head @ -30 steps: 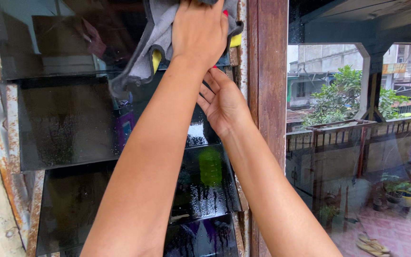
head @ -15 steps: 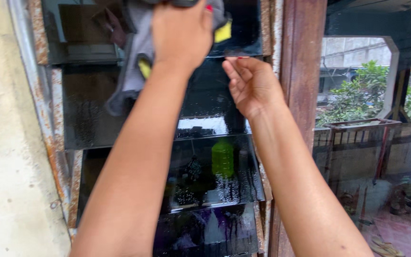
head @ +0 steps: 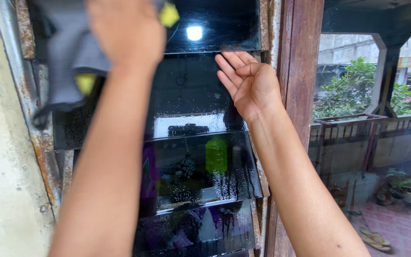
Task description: The person cleans glass window slats by spraying liquid from a bottle and wiping the surfaces with a cloth.
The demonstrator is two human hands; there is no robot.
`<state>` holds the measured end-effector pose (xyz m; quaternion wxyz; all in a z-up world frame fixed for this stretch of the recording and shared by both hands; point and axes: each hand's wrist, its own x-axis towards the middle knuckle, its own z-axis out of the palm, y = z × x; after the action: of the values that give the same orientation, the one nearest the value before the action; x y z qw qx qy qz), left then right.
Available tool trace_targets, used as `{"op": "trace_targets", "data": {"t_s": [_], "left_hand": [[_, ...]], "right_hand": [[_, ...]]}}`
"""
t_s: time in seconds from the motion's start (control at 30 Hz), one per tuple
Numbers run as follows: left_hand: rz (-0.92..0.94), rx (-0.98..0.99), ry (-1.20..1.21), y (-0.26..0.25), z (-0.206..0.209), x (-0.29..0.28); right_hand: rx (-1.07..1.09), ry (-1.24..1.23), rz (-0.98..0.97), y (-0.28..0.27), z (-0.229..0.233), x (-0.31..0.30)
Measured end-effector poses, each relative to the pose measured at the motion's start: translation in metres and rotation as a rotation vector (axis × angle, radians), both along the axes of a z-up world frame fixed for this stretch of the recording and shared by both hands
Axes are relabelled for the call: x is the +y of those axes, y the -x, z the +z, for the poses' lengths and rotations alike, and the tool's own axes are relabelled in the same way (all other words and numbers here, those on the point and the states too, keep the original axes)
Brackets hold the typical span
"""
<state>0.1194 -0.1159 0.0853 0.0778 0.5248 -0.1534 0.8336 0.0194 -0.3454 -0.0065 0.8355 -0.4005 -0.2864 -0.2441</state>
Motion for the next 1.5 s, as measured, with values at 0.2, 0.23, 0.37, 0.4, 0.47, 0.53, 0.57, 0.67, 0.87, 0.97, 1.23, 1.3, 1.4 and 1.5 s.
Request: {"op": "trace_targets", "data": {"t_s": [0.2, 0.23, 0.37, 0.4, 0.47, 0.53, 0.57, 0.67, 0.87, 0.97, 1.23, 1.3, 1.4, 1.5], "left_hand": [[-0.492, 0.248, -0.339, 0.046, -0.034, -0.165], [-0.467, 0.137, -0.337, 0.051, -0.039, -0.175], [-0.311, 0.193, -0.434, 0.050, -0.044, -0.143], [-0.307, 0.186, -0.424, 0.049, -0.045, -0.127], [-0.298, 0.173, -0.397, 0.046, -0.050, -0.088], [-0.164, 0.020, -0.310, 0.041, -0.054, -0.035], [-0.174, 0.112, -0.290, 0.039, -0.056, -0.006], [0.031, 0.159, -0.219, 0.039, -0.055, 0.085], [0.128, 0.020, -0.204, 0.030, -0.047, 0.126], [0.036, 0.012, -0.162, 0.030, -0.044, 0.067], [-0.269, 0.033, -0.592, 0.084, -0.054, -0.037], [-0.323, 0.158, -0.664, 0.093, -0.054, -0.053], [-0.435, 0.560, -0.720, 0.103, -0.053, -0.081], [-0.622, 0.397, -0.819, 0.099, -0.054, -0.089]], "right_hand": [[-0.239, -0.070, 0.409, -0.005, -0.009, -0.016], [-0.200, -0.138, 0.412, -0.002, -0.011, -0.016], [-0.096, -0.272, 0.364, 0.013, -0.009, -0.005], [-0.085, -0.269, 0.337, 0.013, -0.008, 0.000], [-0.061, -0.228, 0.273, 0.015, -0.004, 0.002], [-0.055, -0.205, 0.232, 0.013, -0.003, 0.002], [-0.061, -0.203, 0.222, 0.012, -0.003, 0.001], [-0.097, -0.182, 0.211, 0.009, -0.006, -0.001], [-0.146, -0.177, 0.280, 0.002, -0.009, -0.004], [-0.149, -0.164, 0.277, -0.001, -0.011, -0.002], [-0.045, 0.219, -0.104, 0.055, -0.014, -0.009], [-0.017, 0.419, -0.472, 0.077, -0.025, -0.011], [-0.059, 0.394, -0.812, 0.103, -0.034, -0.021], [-0.068, 0.367, -0.755, 0.121, -0.039, -0.035]]}}
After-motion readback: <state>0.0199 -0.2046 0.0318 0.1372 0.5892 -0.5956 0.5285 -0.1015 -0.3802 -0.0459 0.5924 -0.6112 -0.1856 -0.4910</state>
